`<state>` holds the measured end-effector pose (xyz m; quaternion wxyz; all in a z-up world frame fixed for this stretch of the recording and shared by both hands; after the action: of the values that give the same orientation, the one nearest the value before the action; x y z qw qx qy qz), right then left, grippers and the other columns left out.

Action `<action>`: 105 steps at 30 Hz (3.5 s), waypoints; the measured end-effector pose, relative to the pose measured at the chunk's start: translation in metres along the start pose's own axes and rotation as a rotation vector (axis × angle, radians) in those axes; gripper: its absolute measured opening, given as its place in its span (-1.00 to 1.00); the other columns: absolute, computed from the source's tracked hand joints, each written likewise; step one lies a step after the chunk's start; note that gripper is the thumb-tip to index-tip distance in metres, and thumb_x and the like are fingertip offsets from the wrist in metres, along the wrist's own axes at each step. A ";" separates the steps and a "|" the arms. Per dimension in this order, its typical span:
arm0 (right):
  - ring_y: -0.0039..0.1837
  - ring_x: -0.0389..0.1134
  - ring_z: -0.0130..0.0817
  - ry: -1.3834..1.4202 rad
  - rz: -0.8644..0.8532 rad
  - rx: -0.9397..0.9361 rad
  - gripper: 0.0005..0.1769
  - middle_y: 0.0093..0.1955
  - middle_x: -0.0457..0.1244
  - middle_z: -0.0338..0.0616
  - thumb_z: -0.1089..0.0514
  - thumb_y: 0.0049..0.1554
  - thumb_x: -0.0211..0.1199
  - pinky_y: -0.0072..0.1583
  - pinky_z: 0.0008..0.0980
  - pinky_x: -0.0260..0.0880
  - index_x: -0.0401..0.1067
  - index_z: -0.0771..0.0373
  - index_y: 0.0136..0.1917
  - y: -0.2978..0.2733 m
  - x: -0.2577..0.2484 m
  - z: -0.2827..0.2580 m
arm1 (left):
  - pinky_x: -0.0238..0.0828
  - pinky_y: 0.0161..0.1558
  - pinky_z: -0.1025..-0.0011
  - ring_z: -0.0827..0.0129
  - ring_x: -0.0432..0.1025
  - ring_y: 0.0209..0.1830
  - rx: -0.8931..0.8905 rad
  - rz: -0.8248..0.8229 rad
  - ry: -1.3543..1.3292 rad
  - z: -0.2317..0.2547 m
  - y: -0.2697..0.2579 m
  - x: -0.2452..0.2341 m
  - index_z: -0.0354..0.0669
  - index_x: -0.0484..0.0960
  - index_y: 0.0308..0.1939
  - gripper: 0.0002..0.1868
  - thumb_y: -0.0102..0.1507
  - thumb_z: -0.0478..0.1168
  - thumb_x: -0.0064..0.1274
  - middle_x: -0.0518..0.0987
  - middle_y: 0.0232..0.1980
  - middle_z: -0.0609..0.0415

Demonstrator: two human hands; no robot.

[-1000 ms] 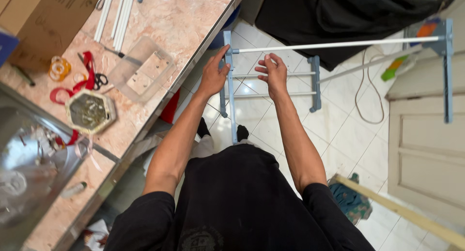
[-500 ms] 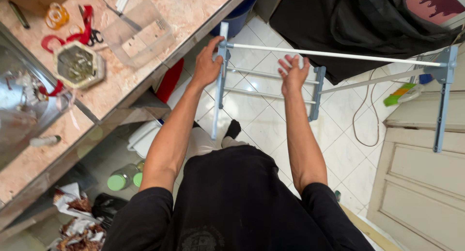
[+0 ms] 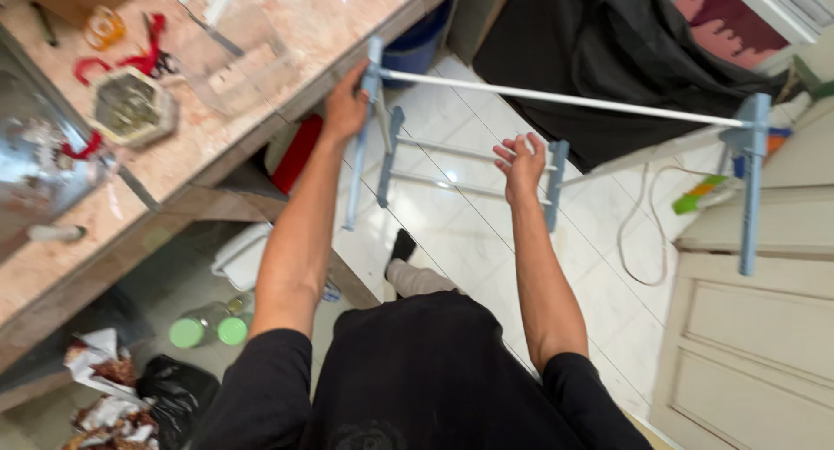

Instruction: The person assembles a foldable clothes drying rack from white plastic poles and blue plastic connectors on a tiled counter and floor. They fit poles into connector joints, attach cross bars, and unfold and adjust the rack frame, working through the parts one at a time.

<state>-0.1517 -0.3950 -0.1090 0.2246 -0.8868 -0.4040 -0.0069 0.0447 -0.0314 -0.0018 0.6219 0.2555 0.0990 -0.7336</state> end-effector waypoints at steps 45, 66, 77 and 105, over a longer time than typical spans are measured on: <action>0.02 0.40 -0.02 -0.877 -0.198 -0.933 -0.86 -0.03 0.35 0.02 0.36 0.20 0.27 0.06 -0.16 0.41 0.60 0.32 0.02 0.054 -0.062 -0.200 | -0.08 0.26 -0.51 0.05 0.35 0.18 0.090 -0.015 0.769 0.161 -0.032 0.184 -0.06 0.70 0.00 -0.63 0.23 -0.46 -0.09 0.55 0.04 -0.05; 0.06 0.41 -0.10 -0.962 -0.087 -0.891 -0.84 0.04 0.35 -0.13 0.26 0.23 0.28 0.05 -0.17 0.41 0.62 0.22 0.07 0.057 -0.084 -0.221 | -0.07 0.35 -0.39 -0.20 0.10 0.49 0.132 0.029 0.591 0.170 -0.028 0.185 -0.17 0.50 0.36 -0.46 0.29 -0.50 -0.02 0.30 0.45 -0.32; 0.22 0.33 -0.06 -0.948 -0.054 -0.917 -0.78 0.15 0.30 -0.08 0.24 0.27 0.23 0.21 -0.13 0.35 0.58 0.28 0.15 0.063 -0.077 -0.210 | -0.30 0.27 -0.66 -0.18 0.05 0.54 -0.276 0.395 0.873 0.131 -0.095 0.056 -0.08 0.48 0.33 -0.36 0.15 -0.51 0.03 0.22 0.49 -0.32; 0.63 -0.13 0.36 -1.064 -0.081 -0.868 -0.29 0.68 -0.30 0.43 0.21 0.28 0.24 0.54 0.02 0.04 0.11 0.39 0.62 0.025 -0.042 -0.147 | 0.39 0.03 -0.03 -0.21 0.42 0.02 -0.266 0.182 0.420 0.054 -0.102 -0.001 -0.19 0.22 0.53 -0.38 0.37 -0.34 -0.06 0.43 0.13 -0.34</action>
<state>-0.1372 -0.4981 0.0055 -0.3802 -0.7634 -0.4528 0.2600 -0.0670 -0.0342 0.0272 0.6792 0.3260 0.2979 -0.5862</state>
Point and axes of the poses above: each hand's wrist, its own y-axis towards the middle knuckle, its own x-axis out of the palm, z = x × y, the point moved 10 cm from there along y, towards the middle knuckle
